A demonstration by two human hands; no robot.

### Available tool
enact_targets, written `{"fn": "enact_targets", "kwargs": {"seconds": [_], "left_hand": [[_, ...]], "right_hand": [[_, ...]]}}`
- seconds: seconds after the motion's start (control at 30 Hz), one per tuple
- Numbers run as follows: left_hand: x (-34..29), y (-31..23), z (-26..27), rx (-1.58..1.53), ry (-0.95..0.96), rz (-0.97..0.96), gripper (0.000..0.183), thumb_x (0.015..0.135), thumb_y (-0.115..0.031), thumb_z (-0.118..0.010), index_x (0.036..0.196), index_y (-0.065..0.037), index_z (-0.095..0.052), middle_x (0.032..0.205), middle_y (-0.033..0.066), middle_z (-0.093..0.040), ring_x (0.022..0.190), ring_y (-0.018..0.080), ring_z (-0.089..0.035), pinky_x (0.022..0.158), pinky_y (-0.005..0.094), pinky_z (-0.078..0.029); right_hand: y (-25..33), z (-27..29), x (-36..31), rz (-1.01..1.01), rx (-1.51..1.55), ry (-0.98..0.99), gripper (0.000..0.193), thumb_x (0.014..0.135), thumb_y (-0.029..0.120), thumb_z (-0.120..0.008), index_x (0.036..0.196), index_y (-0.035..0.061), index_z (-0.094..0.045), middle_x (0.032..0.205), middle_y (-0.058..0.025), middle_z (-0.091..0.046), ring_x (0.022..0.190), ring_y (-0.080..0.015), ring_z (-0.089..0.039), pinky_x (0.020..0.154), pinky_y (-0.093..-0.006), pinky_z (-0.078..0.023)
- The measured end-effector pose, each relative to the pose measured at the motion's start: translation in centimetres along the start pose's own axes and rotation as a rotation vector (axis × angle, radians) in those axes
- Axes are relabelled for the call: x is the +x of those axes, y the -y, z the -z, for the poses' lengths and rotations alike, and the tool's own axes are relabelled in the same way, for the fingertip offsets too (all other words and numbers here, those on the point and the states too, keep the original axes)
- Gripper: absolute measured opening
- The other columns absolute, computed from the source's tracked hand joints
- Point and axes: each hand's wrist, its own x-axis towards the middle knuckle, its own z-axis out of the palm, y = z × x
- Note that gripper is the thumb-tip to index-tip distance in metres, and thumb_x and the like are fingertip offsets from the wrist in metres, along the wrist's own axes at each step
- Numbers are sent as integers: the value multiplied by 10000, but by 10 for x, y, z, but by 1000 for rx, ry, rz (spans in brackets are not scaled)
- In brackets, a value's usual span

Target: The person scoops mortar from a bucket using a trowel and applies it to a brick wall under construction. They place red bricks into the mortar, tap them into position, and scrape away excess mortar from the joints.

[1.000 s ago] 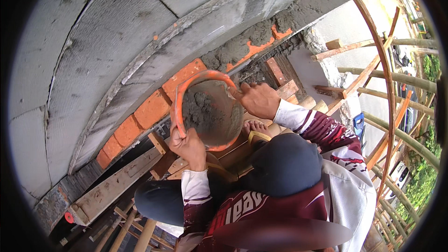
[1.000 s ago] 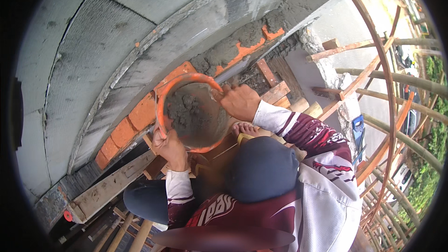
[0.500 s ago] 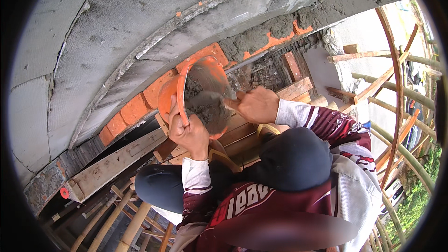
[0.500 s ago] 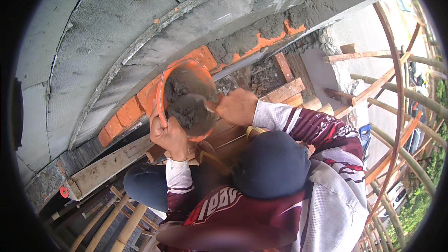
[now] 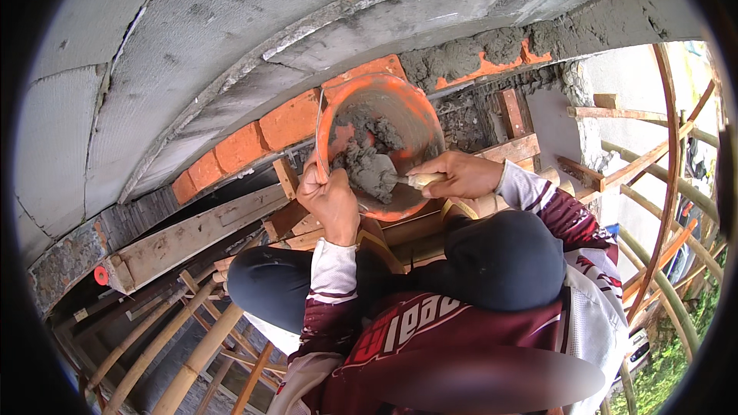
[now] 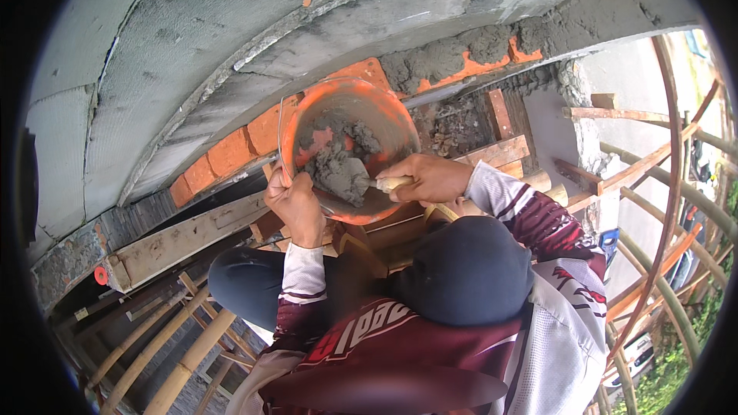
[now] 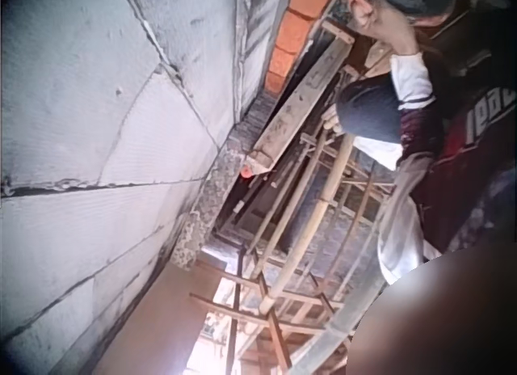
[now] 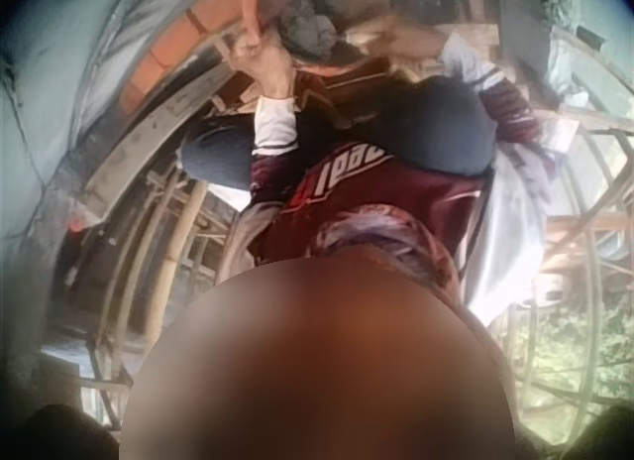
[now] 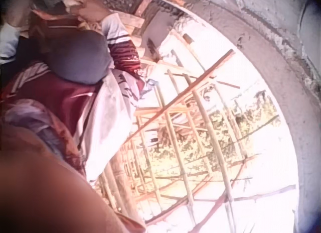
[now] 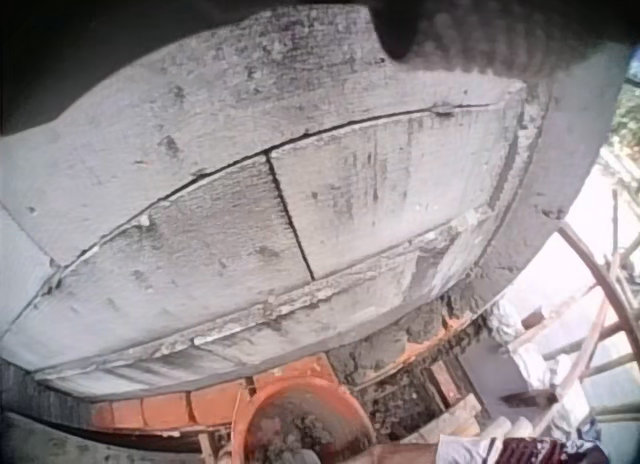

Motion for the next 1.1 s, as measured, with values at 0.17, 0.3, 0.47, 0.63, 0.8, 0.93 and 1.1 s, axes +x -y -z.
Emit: {"fn": "enact_targets", "kwargs": {"seconds": [0.17, 0.3, 0.47, 0.63, 0.8, 0.93, 1.1], "left_hand": [[-2, 10, 0, -272, -108, 197, 213, 744, 134, -517, 669, -65, -530, 732, -46, -563, 631, 30, -427, 602, 207, -339], [-2, 5, 2, -173, -183, 272, 231, 735, 114, -528, 674, -104, -480, 733, -25, -569, 631, 69, -489, 625, 234, -414], [-9, -2, -4, -157, -126, 244, 213, 783, 122, -525, 723, -72, -587, 745, -40, -588, 630, 40, -469, 586, 212, -383], [-9, -1, 1, -213, -155, 179, 212, 800, 131, -513, 744, -56, -598, 806, -21, -630, 674, 45, -497, 626, 219, -412], [-9, 10, 1, -146, -95, 152, 213, 793, 137, -513, 724, -49, -588, 822, -28, -631, 671, 38, -476, 616, 222, -377], [-9, 11, 1, -173, -91, 187, 218, 794, 144, -505, 722, -43, -590, 808, -40, -614, 659, 27, -452, 594, 216, -343], [-9, 7, -5, -157, -77, 217, 215, 812, 142, -511, 783, -20, -650, 806, -50, -606, 645, 15, -436, 578, 211, -327]], "right_hand": [[22, 35, -47, 140, -158, -248, 452, 961, 187, -658, 1382, 26, -619, 1069, -185, -756, 818, -294, -738, 901, -372, -541], [7, 67, -83, 18, -460, -516, 423, 921, 155, -639, 1334, 73, -667, 1111, -205, -735, 928, -303, -732, 947, -391, -530], [-52, 107, -34, -113, -1446, -991, 516, 914, 184, -606, 1429, 177, -579, 931, -156, -692, 817, -377, -715, 762, -498, -574], [-92, 79, -29, -273, -870, -1129, 394, 976, 216, -556, 1363, 158, -601, 895, -179, -684, 791, -419, -701, 703, -525, -572], [-105, 71, -22, -169, -44, -1180, 324, 1024, 267, -504, 1189, 18, -628, 796, -161, -675, 590, -286, -669, 533, -410, -542], [-102, 71, 9, -130, 639, -1047, 379, 1058, 322, -465, 1112, -18, -624, 734, -93, -641, 479, -186, -597, 447, -332, -493], [-102, 61, 38, -137, 421, -1012, 389, 1058, 339, -459, 1144, -1, -628, 684, -113, -630, 477, -211, -625, 467, -355, -507]]}}
